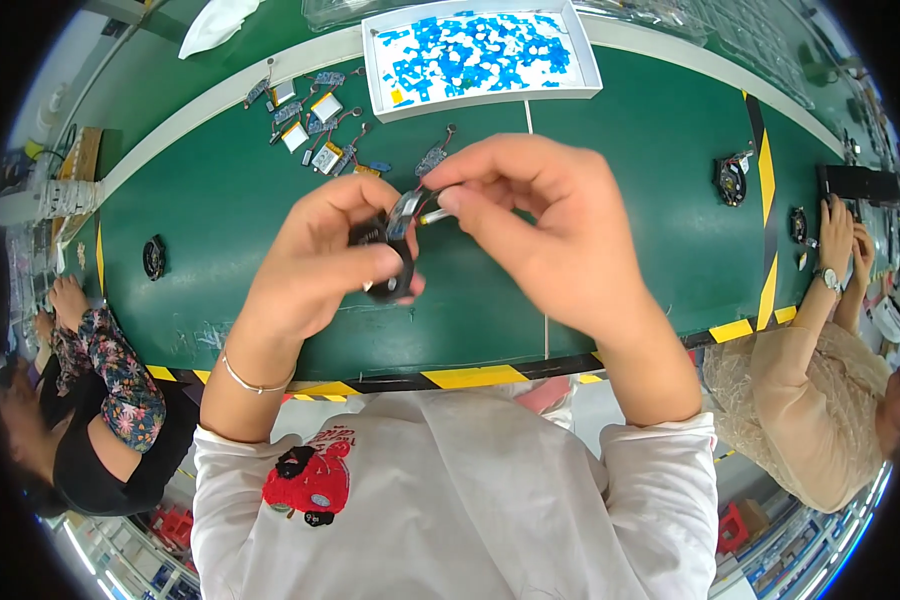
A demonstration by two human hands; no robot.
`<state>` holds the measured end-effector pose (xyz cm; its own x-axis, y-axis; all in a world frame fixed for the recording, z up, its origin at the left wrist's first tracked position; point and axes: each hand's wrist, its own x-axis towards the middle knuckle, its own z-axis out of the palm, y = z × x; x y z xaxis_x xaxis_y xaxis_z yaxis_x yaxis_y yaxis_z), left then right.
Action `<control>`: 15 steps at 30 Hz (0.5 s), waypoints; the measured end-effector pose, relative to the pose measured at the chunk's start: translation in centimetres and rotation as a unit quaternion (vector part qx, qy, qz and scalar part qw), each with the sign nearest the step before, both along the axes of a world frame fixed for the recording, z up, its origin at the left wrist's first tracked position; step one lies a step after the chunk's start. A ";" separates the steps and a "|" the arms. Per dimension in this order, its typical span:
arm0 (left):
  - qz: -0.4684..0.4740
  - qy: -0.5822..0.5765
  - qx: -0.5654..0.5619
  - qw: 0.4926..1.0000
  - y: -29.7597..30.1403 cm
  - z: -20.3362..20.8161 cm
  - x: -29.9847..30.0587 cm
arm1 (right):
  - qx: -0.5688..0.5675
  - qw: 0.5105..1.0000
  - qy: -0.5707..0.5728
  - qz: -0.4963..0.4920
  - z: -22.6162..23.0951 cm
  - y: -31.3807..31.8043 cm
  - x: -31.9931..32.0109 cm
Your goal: The person assembles electronic components, circuit boards, plastic housings, wires, and small parts by hand at a workbench.
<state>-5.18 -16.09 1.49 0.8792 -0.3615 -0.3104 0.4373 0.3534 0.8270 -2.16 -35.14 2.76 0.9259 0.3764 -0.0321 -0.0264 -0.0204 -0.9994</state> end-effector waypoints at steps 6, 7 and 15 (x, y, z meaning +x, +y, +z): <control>-0.020 -0.111 0.274 0.955 -0.1 0.1 -0.1 | -0.094 0.977 -0.191 -0.008 -0.2 0.4 -0.8; 0.015 -0.076 0.210 0.975 -0.1 0.0 -0.1 | -0.093 0.977 -0.192 -0.006 -0.2 0.5 -0.8; 0.098 0.038 -0.073 0.992 0.1 -0.6 -0.3 | -0.148 0.893 -0.425 -0.023 -0.5 1.4 -0.6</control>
